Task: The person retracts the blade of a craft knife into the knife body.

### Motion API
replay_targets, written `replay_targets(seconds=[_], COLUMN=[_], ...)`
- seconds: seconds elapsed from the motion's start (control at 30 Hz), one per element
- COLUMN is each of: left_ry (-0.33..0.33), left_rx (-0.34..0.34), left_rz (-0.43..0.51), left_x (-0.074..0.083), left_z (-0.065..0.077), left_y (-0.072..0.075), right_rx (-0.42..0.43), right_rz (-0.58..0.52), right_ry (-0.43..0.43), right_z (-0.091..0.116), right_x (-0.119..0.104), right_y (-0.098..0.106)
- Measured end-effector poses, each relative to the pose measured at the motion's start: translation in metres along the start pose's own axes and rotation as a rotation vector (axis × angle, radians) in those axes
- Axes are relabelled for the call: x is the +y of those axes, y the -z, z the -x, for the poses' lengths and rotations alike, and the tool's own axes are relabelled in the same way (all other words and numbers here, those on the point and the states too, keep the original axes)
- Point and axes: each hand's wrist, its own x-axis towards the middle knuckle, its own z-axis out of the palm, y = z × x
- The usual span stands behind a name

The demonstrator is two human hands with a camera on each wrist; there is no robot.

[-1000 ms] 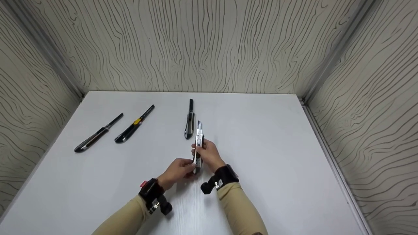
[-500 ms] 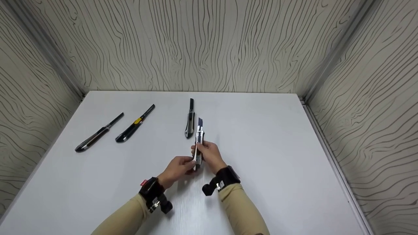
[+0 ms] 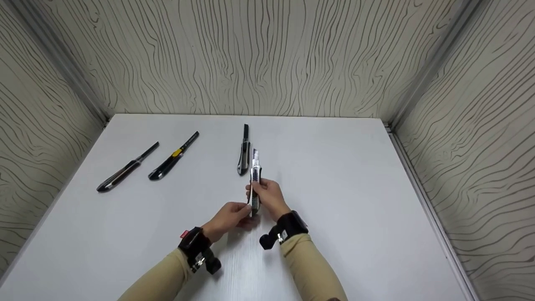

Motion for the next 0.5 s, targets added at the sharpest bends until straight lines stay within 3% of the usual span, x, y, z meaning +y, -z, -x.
replay_targets(seconds=[0.3,0.5], left_ry=[-0.05,-0.057], left_rx=[0.004,0.006], left_rz=[0.059,0.015], left_x=[-0.0049,-0.0049], left_z=[-0.0017,-0.0007], left_y=[-0.0044,-0.0031], right_rx=[0.029,0.045], right_rz=[0.008,0.008], right_ry=[-0.052,-0.034], right_z=[0.0004,0.0027], right_x=[0.0017,0.003], right_y=[0.0015,-0.0023])
